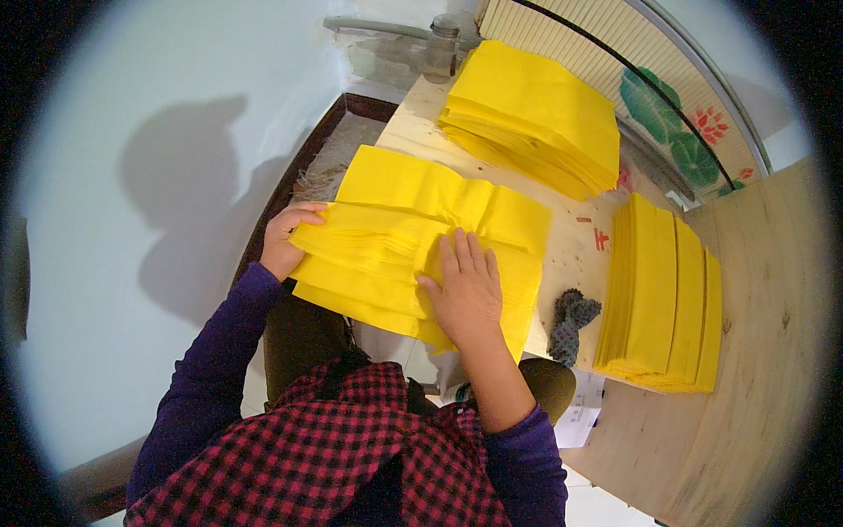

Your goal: The person repeatedly folds yellow fabric sheets on a wooden table, aligning edges and pressing creases. The person stacks the folded sheets into a neat pile on the table.

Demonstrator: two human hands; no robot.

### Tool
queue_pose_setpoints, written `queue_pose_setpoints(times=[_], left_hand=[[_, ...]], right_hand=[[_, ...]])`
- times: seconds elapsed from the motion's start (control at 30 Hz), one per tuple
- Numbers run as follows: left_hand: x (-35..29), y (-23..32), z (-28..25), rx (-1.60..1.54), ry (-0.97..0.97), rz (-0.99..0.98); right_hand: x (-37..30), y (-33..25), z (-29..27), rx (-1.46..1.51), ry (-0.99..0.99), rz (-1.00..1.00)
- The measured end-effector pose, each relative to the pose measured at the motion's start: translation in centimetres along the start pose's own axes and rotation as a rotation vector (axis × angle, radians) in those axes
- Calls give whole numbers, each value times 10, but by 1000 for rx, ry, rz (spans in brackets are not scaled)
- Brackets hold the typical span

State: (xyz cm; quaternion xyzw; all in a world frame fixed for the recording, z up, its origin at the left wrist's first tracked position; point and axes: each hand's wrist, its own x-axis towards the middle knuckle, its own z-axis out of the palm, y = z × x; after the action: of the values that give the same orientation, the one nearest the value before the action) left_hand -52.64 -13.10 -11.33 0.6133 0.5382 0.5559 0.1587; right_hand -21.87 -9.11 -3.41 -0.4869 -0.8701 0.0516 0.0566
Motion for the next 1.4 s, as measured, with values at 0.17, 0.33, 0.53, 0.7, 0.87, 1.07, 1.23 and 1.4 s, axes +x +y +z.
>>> queue_pose_setpoints(times=[0.17, 0.33, 0.53, 0.7, 0.87, 1.07, 1.23, 1.4], left_hand=[[3, 6, -7, 24, -3, 2], [4, 9, -11, -65, 16, -80], [14, 39, -28, 209, 213, -84], [14, 102, 14, 214, 90, 154], [16, 129, 94, 478, -329, 94], [0, 104, 110, 569, -375, 13], [-8, 96, 111, 585, -361, 5], [-8, 93, 112, 592, -385, -8]], right_hand=[[-8, 9, 13, -8, 46, -36], [-9, 9, 17, -2, 61, -57], [-11, 10, 19, 0, 81, -70], [-11, 8, 23, 11, 127, -81], [-12, 9, 23, -28, 80, -68], [-13, 11, 24, -20, 86, -69], [-14, 11, 25, -7, 86, -69], [-18, 13, 24, -4, 81, -54]])
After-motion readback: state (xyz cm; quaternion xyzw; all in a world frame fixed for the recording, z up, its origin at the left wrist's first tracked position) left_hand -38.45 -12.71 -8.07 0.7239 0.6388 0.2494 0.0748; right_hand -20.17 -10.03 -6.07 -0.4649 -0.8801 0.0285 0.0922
